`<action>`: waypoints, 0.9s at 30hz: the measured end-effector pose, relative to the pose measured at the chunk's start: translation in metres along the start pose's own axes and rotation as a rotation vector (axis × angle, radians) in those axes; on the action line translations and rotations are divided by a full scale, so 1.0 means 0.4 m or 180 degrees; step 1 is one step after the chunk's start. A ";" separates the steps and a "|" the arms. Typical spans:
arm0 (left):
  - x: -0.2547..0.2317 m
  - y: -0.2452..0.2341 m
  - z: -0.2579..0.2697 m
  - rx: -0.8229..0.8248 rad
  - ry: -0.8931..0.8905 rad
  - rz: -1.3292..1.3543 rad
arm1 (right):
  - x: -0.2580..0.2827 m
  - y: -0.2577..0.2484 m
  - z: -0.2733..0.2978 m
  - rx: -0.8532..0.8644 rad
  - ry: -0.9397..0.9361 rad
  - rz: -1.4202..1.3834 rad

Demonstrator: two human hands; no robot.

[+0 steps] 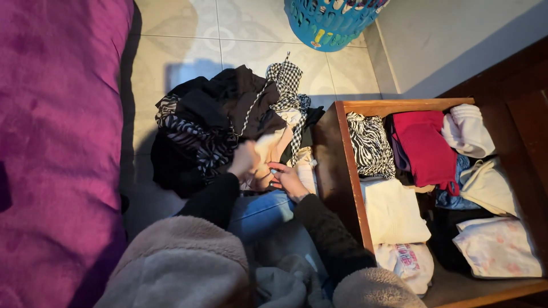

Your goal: Organizing various pieces of clothing and undergarments into a wooden dresser drawer.

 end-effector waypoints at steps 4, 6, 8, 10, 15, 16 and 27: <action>-0.042 -0.175 -0.068 -0.1214 0.0058 0.0826 | 0.012 0.023 0.009 -0.0021 0.0367 0.0011; -0.120 -0.348 0.003 -0.0061 -0.0665 0.2973 | 0.023 0.048 0.023 0.0047 -0.0099 0.1046; -0.080 -0.367 -0.013 0.0388 -0.0449 0.3589 | 0.010 0.053 0.021 0.0084 -0.0309 0.1691; -0.089 -0.406 0.001 0.0864 -0.0216 0.4180 | -0.017 0.046 -0.001 0.0104 -0.0524 0.2335; -0.186 -0.507 0.107 0.1702 0.0127 0.5317 | 0.065 0.087 0.038 0.0328 -0.0799 0.0591; -0.152 -0.502 0.078 0.1714 0.0141 0.5311 | 0.103 0.101 0.058 0.0318 -0.0813 0.0592; -0.170 -0.424 0.117 0.1854 0.1081 0.4186 | 0.723 0.039 0.460 -0.0795 -0.2334 -0.1825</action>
Point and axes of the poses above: each hand's wrist, its own z-axis away from the middle knuckle, its own y-axis out of the palm, x = y × z, the point moved 1 cm from there along -z, towards the middle knuckle, and after that the axes turned 10 degrees about -y, right-handed, at the moved point
